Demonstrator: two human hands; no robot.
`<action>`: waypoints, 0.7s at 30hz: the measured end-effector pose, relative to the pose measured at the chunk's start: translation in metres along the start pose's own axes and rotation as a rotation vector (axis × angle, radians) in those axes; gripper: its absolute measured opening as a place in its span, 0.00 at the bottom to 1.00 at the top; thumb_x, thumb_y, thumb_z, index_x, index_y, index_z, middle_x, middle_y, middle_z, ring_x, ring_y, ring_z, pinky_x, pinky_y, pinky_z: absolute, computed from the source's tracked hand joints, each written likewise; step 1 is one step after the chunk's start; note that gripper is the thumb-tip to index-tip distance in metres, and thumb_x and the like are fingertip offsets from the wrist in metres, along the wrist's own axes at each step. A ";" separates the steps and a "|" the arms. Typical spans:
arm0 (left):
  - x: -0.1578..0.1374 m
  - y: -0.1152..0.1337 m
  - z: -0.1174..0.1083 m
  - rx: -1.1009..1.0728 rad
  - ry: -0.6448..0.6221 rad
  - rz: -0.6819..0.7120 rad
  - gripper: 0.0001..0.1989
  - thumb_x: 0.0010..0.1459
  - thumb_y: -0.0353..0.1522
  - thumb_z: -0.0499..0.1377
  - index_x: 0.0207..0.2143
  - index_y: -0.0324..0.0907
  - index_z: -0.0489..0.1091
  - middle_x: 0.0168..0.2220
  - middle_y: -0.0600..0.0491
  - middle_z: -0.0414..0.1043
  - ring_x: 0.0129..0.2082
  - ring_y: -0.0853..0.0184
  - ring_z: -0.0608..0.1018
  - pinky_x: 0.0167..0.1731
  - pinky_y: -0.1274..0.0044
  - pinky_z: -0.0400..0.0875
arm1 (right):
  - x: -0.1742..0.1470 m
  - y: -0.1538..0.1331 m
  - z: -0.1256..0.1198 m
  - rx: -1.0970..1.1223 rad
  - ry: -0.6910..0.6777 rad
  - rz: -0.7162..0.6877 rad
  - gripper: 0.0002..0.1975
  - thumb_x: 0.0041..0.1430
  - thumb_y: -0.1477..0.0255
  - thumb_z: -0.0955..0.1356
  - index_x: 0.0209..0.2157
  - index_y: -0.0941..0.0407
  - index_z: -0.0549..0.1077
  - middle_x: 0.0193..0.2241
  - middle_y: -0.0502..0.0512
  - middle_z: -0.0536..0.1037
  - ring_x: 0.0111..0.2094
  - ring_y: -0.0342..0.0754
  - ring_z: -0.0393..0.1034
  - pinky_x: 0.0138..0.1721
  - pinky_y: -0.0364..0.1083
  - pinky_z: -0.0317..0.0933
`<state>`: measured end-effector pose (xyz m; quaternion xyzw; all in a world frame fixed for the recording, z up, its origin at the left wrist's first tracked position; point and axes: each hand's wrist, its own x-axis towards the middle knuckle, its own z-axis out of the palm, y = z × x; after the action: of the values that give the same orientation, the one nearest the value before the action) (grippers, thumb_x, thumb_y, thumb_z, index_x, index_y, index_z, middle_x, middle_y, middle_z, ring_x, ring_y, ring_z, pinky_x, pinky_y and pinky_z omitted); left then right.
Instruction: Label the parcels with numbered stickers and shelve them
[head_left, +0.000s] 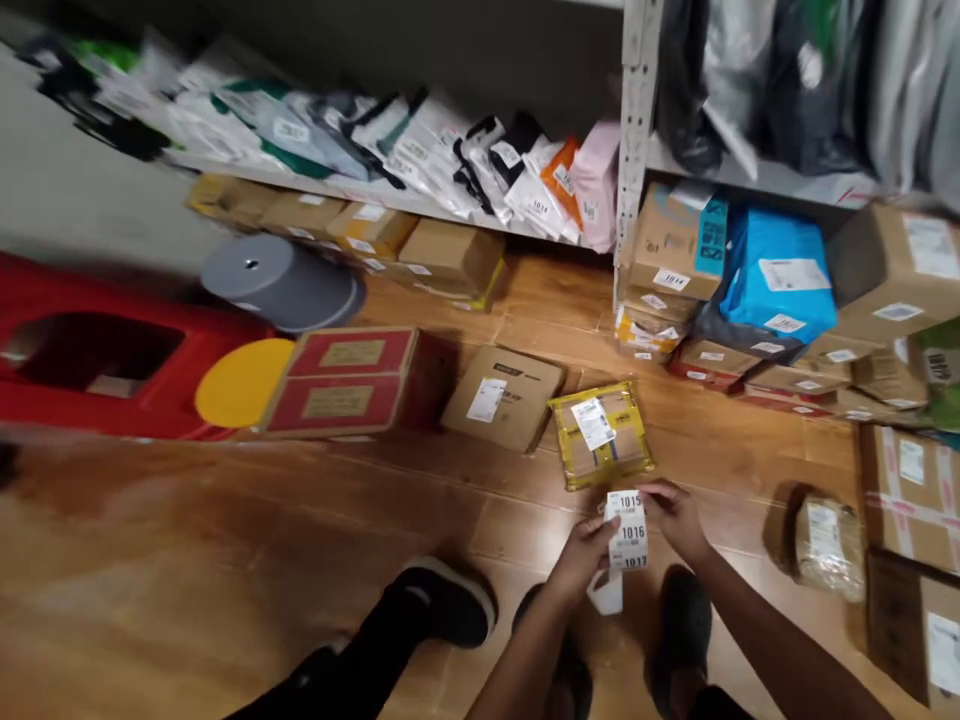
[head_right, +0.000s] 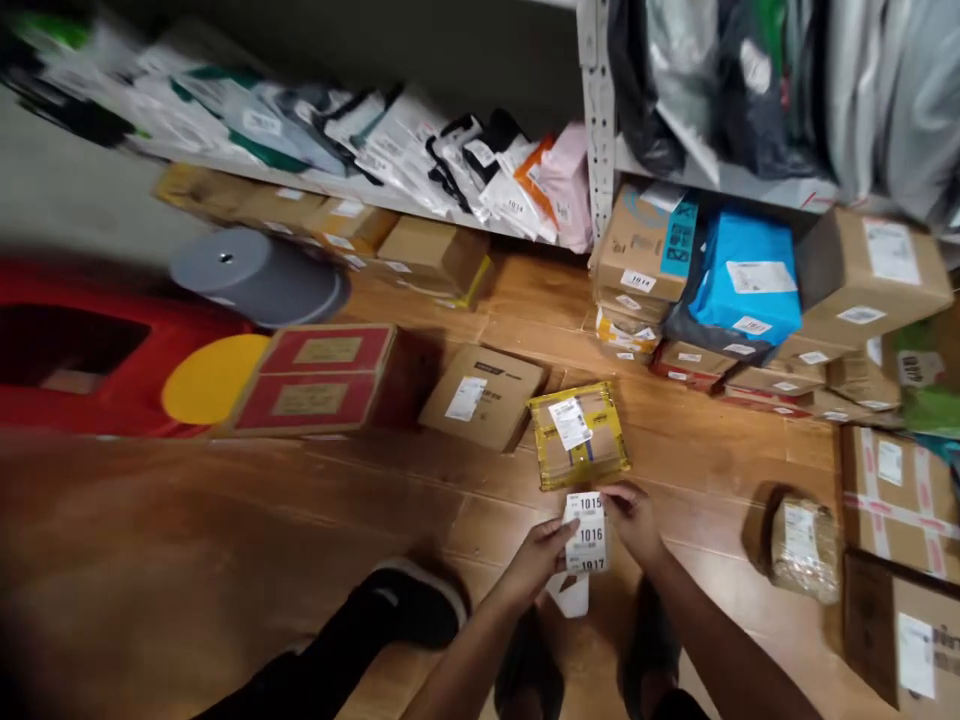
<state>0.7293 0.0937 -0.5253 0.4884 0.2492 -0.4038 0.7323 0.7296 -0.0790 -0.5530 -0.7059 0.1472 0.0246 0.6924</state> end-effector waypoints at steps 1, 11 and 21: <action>0.015 -0.003 -0.010 -0.011 -0.018 -0.005 0.36 0.31 0.54 0.74 0.36 0.34 0.77 0.29 0.44 0.80 0.30 0.58 0.81 0.35 0.69 0.76 | 0.009 0.015 0.003 0.008 -0.008 -0.026 0.15 0.51 0.55 0.73 0.32 0.51 0.82 0.31 0.56 0.83 0.33 0.50 0.77 0.37 0.49 0.72; 0.092 -0.012 -0.067 -0.054 -0.210 0.034 0.34 0.34 0.48 0.76 0.39 0.34 0.78 0.36 0.40 0.82 0.36 0.56 0.83 0.40 0.67 0.79 | 0.069 0.086 0.013 -0.009 -0.140 -0.188 0.12 0.53 0.57 0.74 0.34 0.50 0.83 0.31 0.53 0.83 0.32 0.47 0.75 0.35 0.46 0.70; 0.084 -0.020 -0.072 0.036 -0.181 0.040 0.35 0.26 0.49 0.77 0.37 0.41 0.79 0.34 0.51 0.82 0.32 0.65 0.81 0.38 0.72 0.78 | 0.047 0.102 0.014 -0.022 -0.177 -0.099 0.16 0.47 0.54 0.77 0.33 0.51 0.82 0.30 0.52 0.82 0.31 0.46 0.75 0.37 0.47 0.70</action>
<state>0.7609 0.1272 -0.6278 0.4679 0.1651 -0.4359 0.7509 0.7523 -0.0729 -0.6641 -0.7151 0.0503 0.0543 0.6951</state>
